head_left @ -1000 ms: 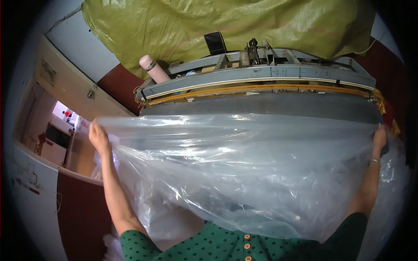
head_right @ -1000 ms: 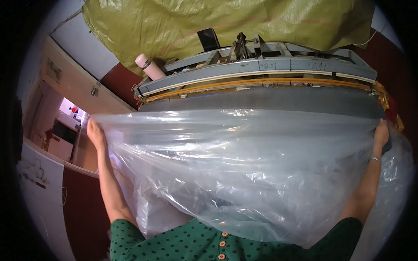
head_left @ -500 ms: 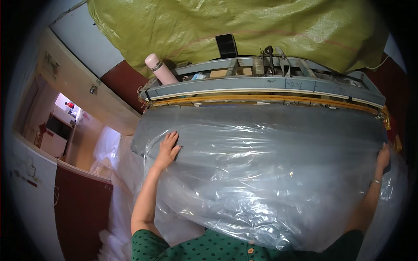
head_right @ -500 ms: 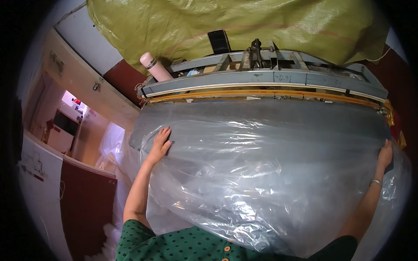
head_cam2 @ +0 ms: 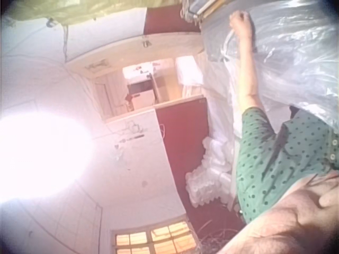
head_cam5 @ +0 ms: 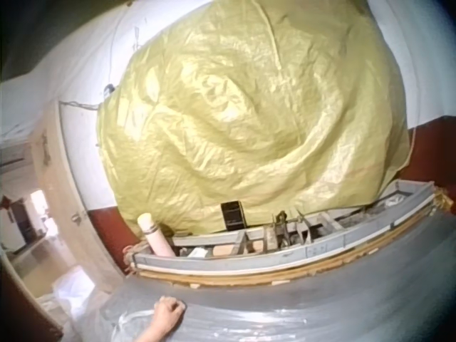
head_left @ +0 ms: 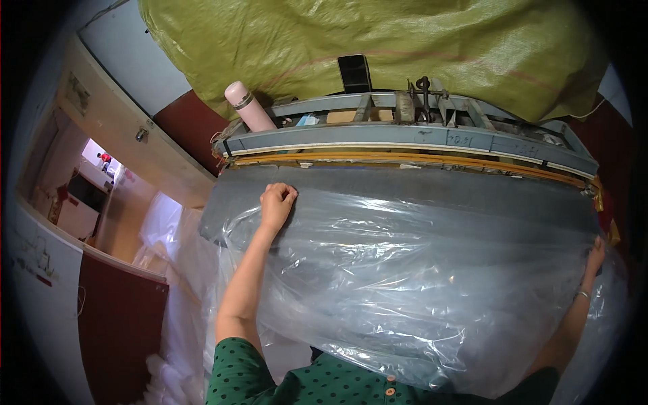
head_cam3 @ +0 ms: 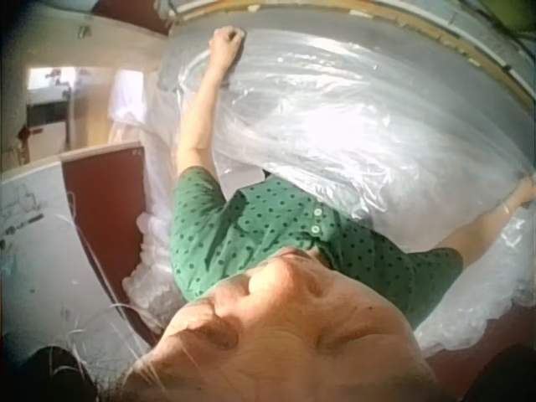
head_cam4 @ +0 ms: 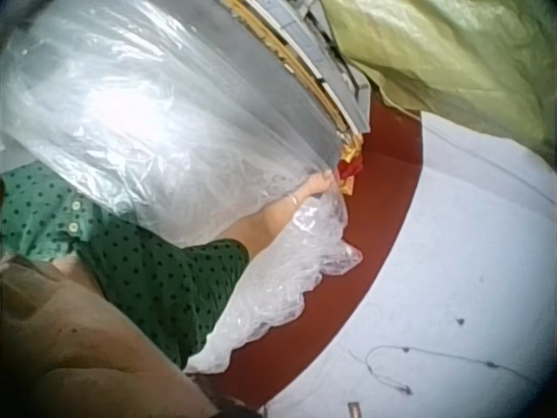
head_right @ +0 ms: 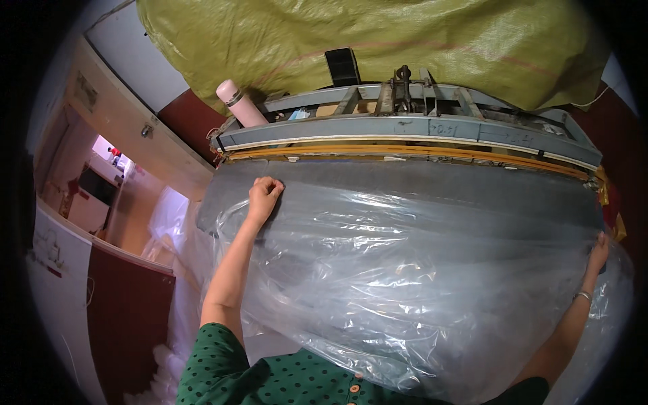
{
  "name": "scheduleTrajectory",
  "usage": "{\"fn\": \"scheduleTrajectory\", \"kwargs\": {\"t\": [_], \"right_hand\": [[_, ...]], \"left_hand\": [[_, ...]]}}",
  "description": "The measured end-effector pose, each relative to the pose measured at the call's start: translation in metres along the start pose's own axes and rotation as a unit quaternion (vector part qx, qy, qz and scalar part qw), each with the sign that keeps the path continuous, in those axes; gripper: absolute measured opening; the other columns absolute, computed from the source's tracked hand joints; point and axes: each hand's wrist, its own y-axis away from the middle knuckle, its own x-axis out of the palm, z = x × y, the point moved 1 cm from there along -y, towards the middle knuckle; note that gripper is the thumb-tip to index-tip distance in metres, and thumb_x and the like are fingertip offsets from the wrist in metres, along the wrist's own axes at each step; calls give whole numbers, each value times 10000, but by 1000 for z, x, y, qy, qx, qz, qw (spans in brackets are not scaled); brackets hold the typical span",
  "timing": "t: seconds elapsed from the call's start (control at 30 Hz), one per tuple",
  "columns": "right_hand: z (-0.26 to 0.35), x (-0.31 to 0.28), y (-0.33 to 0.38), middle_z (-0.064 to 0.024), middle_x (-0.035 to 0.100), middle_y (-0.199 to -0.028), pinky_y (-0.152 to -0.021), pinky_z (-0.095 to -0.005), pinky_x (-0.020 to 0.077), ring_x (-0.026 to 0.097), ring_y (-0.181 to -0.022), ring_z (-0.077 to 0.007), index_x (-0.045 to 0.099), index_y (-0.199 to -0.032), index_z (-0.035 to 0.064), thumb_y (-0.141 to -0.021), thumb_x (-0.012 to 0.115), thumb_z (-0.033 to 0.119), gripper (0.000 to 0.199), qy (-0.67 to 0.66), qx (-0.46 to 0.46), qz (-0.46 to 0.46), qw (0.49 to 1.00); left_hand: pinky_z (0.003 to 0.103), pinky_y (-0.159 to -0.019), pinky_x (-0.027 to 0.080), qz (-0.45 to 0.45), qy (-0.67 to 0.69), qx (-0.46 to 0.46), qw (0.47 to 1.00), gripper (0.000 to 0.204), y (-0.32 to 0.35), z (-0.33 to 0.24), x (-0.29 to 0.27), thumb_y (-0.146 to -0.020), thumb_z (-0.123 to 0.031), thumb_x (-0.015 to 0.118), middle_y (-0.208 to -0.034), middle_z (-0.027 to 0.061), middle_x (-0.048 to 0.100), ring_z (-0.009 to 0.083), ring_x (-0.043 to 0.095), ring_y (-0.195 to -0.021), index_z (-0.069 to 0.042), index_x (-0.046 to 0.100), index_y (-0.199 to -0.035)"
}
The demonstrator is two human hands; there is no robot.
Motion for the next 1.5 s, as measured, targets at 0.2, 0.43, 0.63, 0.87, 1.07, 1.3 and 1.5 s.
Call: {"fn": "scheduleTrajectory", "kwargs": {"t": [0.2,0.43,0.63,0.87,1.07,1.3,1.5], "right_hand": [[-38,-59,-16,-31,573,-1054,-834,-245,423,535,-957,-112,538,-1151,4,-910,513,254,348,-241,59,15,969],[32,-72,15,-21,583,-1017,-813,-248,422,536,-929,-108,569,-1098,25,-883,549,325,370,-220,-30,-4,975],[119,-32,29,-11,570,-774,-607,-252,458,551,-706,-112,589,-887,67,-910,492,270,227,-246,-108,-40,962],[204,63,40,-172,603,-746,-662,-379,446,585,-711,-300,578,-829,-6,-861,526,228,242,-65,-86,-158,982],[205,123,47,-197,594,-756,-676,-394,447,574,-727,-354,565,-839,3,-858,546,242,240,-62,-73,-116,989],[206,160,29,-157,596,-691,-634,-358,460,581,-641,-280,568,-826,8,-847,570,220,213,-88,-103,-141,981],[218,176,28,-83,584,-674,-621,-300,463,569,-629,-182,533,-807,17,-764,665,164,202,-139,-82,-193,968]], "left_hand": [[367,-671,420,-26,13,-7,1000,96,3,-12,9,-721,-117,667,-703,81,580,263,518,-749,-41,614,-744],[373,-726,419,-10,3,34,999,98,-5,-2,16,-723,-131,651,-766,95,596,272,524,-793,-52,627,-776],[337,-705,427,-135,73,-61,986,142,-34,5,8,-845,-143,525,-776,128,563,227,514,-723,-8,558,-871],[246,-652,378,-227,139,-147,953,208,-46,97,-10,-905,-205,451,-749,23,457,107,394,-690,-11,488,-840],[252,-617,371,-212,134,-123,960,220,-49,145,20,-910,-205,451,-709,16,436,112,384,-656,-5,476,-820],[222,-577,334,-184,248,-167,936,216,-89,152,44,-906,-214,493,-677,-29,411,74,347,-623,-30,486,-793],[220,-534,313,-218,241,-141,935,202,-89,162,30,-879,-216,553,-646,-47,384,65,338,-601,-66,476,-767]]}}
